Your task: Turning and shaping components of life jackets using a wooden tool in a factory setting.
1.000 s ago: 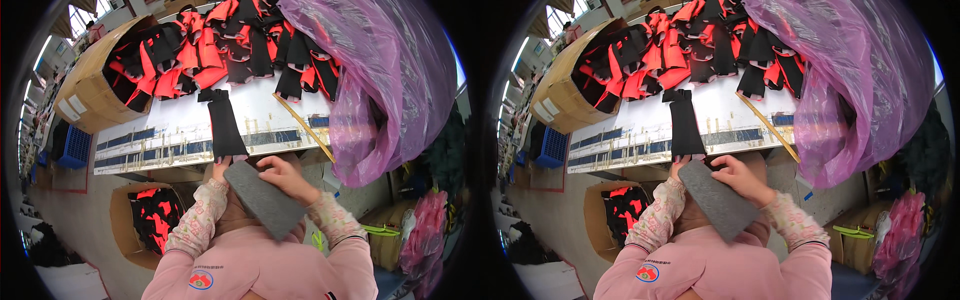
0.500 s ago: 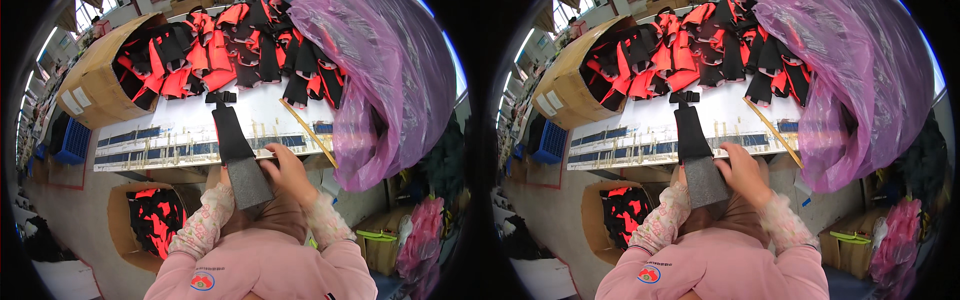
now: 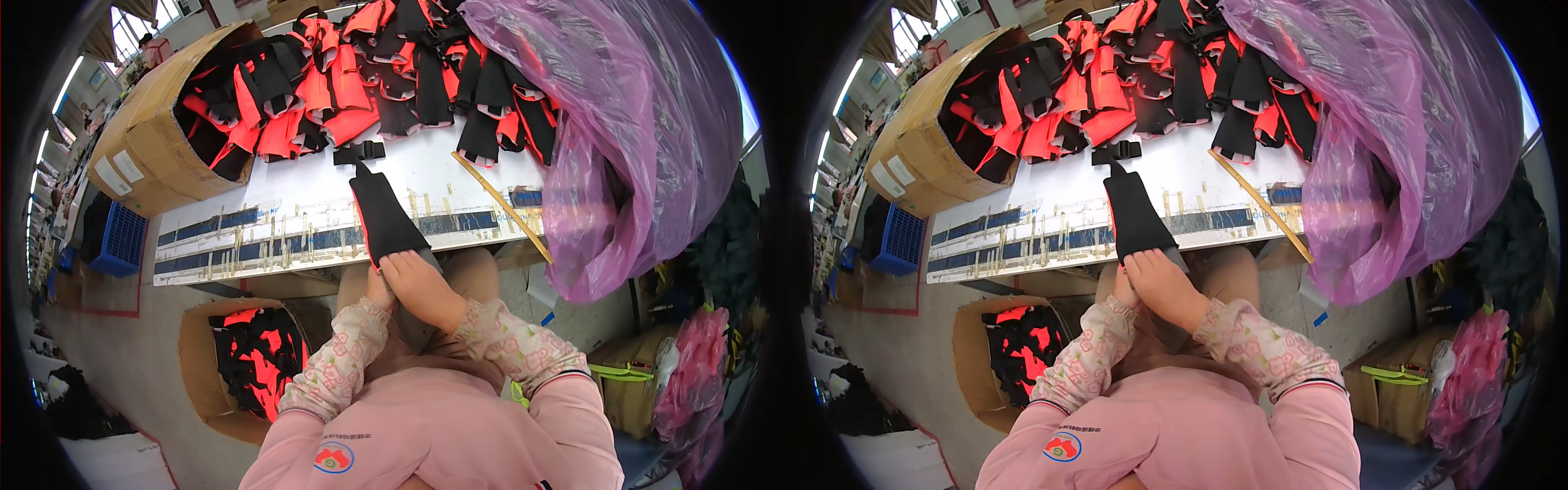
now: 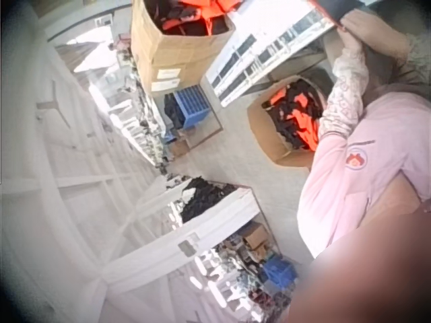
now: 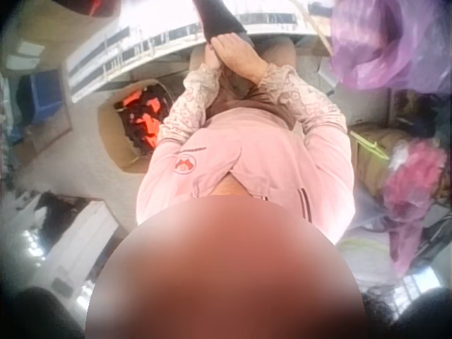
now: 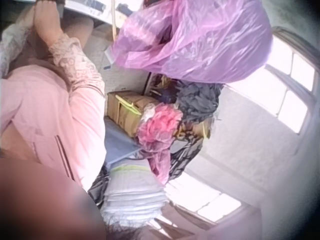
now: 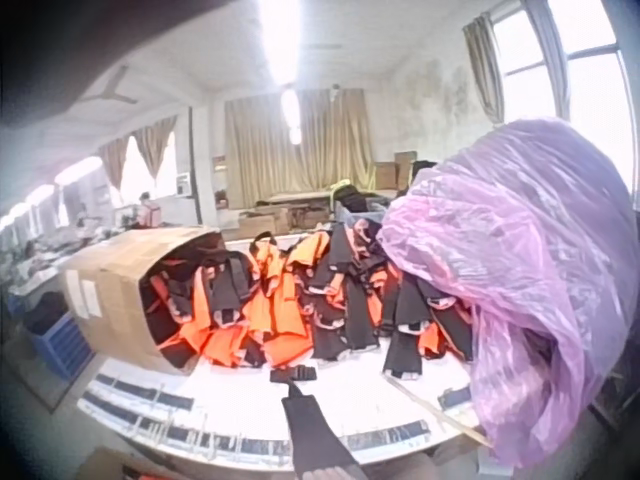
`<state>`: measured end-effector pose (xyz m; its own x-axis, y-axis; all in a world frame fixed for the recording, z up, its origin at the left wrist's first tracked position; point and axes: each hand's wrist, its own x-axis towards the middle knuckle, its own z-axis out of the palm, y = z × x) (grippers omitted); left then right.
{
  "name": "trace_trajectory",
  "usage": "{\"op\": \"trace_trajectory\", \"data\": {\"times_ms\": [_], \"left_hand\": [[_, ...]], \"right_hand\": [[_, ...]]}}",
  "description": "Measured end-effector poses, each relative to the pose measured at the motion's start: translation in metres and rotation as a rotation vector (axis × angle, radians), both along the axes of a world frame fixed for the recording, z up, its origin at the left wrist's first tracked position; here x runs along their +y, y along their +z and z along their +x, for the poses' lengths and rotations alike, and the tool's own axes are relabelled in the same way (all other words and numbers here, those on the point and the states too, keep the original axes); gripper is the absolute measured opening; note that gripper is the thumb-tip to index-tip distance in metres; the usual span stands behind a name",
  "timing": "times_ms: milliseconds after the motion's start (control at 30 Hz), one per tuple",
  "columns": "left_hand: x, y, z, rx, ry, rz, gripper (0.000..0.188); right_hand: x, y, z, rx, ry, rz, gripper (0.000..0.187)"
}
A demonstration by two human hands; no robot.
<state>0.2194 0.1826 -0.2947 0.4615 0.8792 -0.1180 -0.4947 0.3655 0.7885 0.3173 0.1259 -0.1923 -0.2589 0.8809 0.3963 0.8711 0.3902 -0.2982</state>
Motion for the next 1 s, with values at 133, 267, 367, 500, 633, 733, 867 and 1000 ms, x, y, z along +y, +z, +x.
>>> {"op": "trace_trajectory", "data": {"times_ms": [133,267,367,500,633,733,867,1000], "left_hand": [[-0.006,-0.006,0.01,0.269,0.177,-0.049,0.017],[0.005,-0.019,0.008,0.19,0.078,-0.138,0.021],[0.0,0.0,-0.008,0.075,0.12,-0.129,0.025],[-0.002,-0.02,-0.003,0.025,0.085,-0.21,0.031],[-0.008,-0.03,0.002,0.16,0.079,-0.123,0.04],[-0.003,-0.067,-0.01,0.167,0.103,-0.107,0.045],[-0.004,-0.079,-0.006,0.412,0.155,0.008,0.046],[0.004,-0.09,0.014,0.602,0.057,0.165,0.041]], "right_hand": [[0.026,-0.029,0.009,0.016,0.024,-0.145,0.016],[0.04,-0.039,0.009,0.089,0.036,-0.207,0.01],[0.017,-0.018,-0.014,-0.066,-0.072,-0.122,0.011],[0.017,-0.039,-0.006,-0.025,-0.096,-0.005,0.011],[0.029,-0.063,0.001,0.068,-0.038,-0.182,0.014],[0.044,-0.056,-0.008,0.008,-0.005,-0.301,0.016],[0.056,-0.049,-0.006,-0.076,0.016,-0.445,0.021],[0.06,-0.079,0.015,-0.038,0.072,-0.274,0.015]]}}
